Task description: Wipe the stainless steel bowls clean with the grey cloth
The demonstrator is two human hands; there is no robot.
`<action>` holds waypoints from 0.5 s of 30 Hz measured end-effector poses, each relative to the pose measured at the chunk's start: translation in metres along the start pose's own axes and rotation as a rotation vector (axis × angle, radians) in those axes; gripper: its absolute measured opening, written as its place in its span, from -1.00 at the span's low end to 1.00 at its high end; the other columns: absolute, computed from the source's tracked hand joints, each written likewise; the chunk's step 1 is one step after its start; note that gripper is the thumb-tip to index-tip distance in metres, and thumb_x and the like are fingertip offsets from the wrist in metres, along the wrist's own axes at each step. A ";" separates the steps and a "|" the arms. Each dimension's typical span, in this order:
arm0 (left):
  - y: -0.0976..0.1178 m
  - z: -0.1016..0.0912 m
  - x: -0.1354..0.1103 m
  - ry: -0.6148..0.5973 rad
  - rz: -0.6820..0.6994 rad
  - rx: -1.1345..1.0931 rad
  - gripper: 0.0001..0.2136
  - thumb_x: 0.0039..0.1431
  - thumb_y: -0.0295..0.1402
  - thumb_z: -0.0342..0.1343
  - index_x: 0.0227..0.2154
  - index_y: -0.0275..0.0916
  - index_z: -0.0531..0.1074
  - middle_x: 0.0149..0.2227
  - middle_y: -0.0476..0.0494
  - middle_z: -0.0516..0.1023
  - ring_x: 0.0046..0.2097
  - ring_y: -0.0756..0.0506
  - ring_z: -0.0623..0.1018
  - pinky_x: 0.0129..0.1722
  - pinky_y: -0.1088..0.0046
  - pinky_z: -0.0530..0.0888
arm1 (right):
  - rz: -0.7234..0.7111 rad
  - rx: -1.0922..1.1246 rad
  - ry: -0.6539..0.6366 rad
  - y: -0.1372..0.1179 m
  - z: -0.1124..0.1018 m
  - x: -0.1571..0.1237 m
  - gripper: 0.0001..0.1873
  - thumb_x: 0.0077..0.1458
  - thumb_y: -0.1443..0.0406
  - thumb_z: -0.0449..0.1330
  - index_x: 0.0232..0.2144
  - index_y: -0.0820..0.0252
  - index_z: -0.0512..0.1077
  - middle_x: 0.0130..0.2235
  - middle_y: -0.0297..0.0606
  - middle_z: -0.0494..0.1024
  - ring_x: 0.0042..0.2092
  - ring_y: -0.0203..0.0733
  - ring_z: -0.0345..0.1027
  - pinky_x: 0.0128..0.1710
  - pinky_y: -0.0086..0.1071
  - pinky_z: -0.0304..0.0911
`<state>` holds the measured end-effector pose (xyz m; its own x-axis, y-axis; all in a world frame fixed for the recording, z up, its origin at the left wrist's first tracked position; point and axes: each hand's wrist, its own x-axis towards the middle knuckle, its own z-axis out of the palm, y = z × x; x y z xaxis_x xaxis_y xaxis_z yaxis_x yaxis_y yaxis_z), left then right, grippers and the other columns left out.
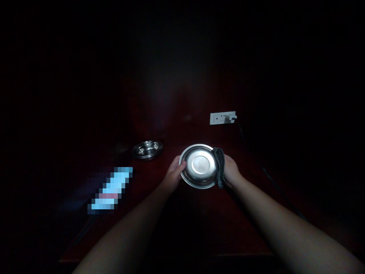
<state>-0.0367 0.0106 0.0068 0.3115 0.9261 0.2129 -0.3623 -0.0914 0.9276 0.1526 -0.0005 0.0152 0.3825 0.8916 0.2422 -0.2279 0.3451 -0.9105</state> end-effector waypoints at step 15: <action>-0.006 -0.002 -0.001 -0.123 -0.065 0.052 -0.50 0.01 -0.10 0.16 0.02 -0.14 0.27 -0.17 -0.12 0.49 -0.26 -0.08 0.54 -0.37 0.44 0.49 | 0.056 0.085 0.113 0.002 0.000 0.003 -0.72 -0.23 0.10 0.32 -0.56 0.21 0.48 -0.54 -0.37 0.54 -0.48 -0.28 0.35 -0.40 -0.41 0.28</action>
<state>-0.0368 0.0111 0.0002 0.4391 0.8793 0.1845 -0.2927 -0.0541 0.9547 0.1531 0.0025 0.0143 0.4644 0.8731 0.1484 -0.3246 0.3237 -0.8887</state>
